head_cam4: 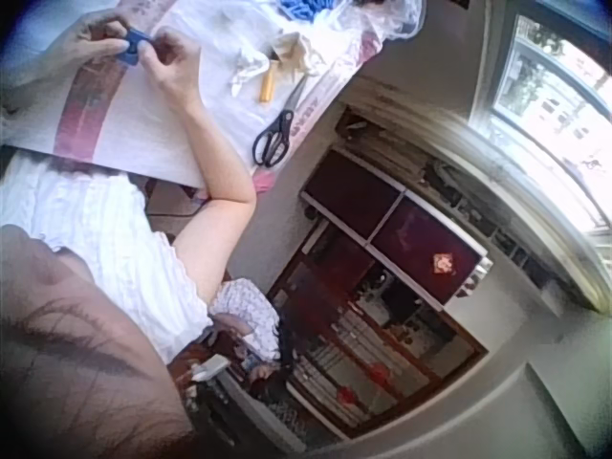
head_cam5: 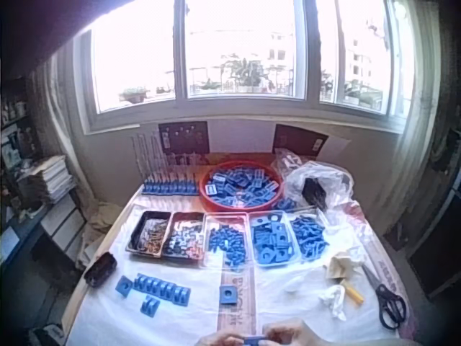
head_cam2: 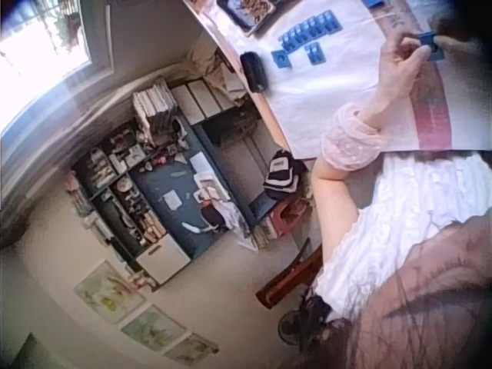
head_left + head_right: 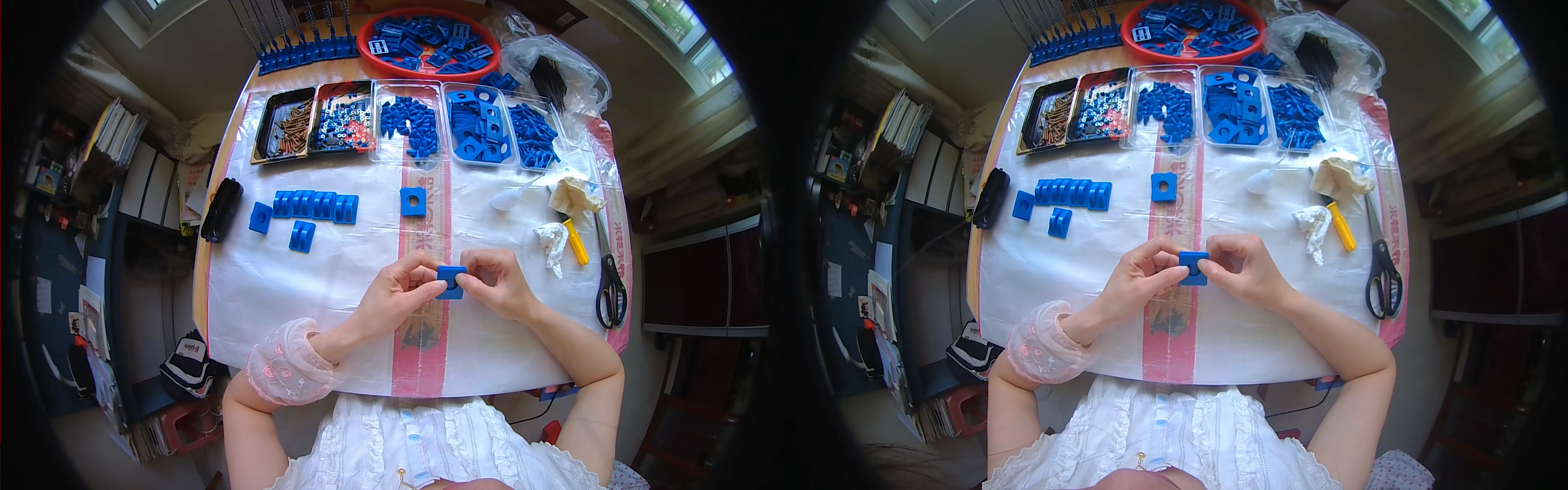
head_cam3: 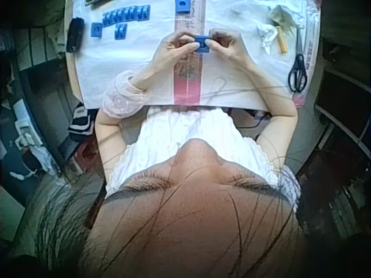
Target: Manually assemble and glue small plastic electronic housing components.
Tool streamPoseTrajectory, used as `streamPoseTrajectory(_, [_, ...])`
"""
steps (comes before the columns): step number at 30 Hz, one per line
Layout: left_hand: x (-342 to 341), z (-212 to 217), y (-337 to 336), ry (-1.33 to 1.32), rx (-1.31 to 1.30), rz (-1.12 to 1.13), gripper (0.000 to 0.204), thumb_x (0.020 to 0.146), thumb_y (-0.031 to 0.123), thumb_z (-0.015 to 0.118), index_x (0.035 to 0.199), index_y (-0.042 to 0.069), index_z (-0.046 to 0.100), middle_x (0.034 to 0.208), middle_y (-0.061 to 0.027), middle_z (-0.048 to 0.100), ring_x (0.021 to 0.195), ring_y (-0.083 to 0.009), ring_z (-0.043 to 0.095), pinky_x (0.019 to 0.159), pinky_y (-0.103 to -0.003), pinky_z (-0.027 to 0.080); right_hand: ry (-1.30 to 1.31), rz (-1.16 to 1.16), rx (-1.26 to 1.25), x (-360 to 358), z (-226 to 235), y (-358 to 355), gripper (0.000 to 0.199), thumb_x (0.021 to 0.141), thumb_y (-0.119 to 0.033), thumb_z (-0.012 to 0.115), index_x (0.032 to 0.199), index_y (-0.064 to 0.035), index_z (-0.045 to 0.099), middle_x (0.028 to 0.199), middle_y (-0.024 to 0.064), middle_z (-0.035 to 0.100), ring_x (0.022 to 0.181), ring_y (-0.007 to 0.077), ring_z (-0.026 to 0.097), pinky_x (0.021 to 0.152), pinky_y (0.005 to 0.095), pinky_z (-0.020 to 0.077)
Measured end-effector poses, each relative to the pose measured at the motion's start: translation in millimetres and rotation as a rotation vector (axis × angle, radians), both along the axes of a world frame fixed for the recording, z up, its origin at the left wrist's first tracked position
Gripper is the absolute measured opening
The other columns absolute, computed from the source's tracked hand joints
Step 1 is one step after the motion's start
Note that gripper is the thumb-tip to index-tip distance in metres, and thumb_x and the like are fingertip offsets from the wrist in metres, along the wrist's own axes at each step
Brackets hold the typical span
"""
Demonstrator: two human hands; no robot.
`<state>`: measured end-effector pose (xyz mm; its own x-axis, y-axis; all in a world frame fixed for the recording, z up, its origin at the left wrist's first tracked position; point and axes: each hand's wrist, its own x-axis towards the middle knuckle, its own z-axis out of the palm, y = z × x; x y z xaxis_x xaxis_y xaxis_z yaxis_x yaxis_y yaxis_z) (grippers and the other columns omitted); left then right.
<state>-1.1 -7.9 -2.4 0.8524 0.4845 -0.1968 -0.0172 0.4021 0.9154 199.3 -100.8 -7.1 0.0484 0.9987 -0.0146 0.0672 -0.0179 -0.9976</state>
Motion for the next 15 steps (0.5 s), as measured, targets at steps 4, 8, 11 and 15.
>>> streamPoseTrajectory(4, [0.2,6.5,-0.4,0.017,0.001,0.002,0.017,0.093,0.008,0.063,0.11,0.008,0.06,0.09,-0.0002,0.067,0.084,-0.0038,0.059,0.074,-0.02,0.047,-0.023,-0.003,0.01,1.1,-0.3,-0.1,0.018,0.085,-0.01,0.066,0.072,-0.0025,0.056,0.064,-0.0041,0.049,0.06,0.0026,0.042,0.052,0.0229,0.0327])
streamPoseTrajectory(8, [0.3,5.5,-1.5,0.023,0.034,0.01,0.018,0.093,0.007,0.063,0.11,0.007,0.058,0.092,-0.0005,0.067,0.085,-0.0045,0.06,0.075,-0.02,0.047,-0.005,-0.017,-0.002,-0.1,-0.5,0.3,0.018,0.085,-0.01,0.066,0.072,-0.0025,0.056,0.065,-0.0049,0.048,0.061,0.0021,0.041,0.052,0.0227,0.0316])
streamPoseTrajectory(11, [0.5,6.2,-1.8,0.025,0.047,0.009,0.02,0.093,0.006,0.063,0.111,0.007,0.057,0.093,-0.0006,0.066,0.086,-0.005,0.06,0.076,-0.021,0.048,0.005,-0.028,-0.015,-0.6,0.2,-0.1,0.018,0.086,-0.009,0.066,0.071,-0.0024,0.056,0.065,-0.0056,0.048,0.061,0.0016,0.04,0.052,0.0224,0.0308])
streamPoseTrajectory(15, [0.5,4.8,-1.4,-0.005,0.065,-0.005,0.023,0.091,0.004,0.063,0.113,0.007,0.056,0.094,-0.0005,0.065,0.086,-0.0055,0.06,0.079,-0.022,0.049,0.022,-0.034,-0.016,-0.9,1.0,0.1,0.019,0.086,-0.008,0.066,0.071,-0.0022,0.055,0.066,-0.0059,0.048,0.062,0.0012,0.04,0.052,0.0221,0.0301])
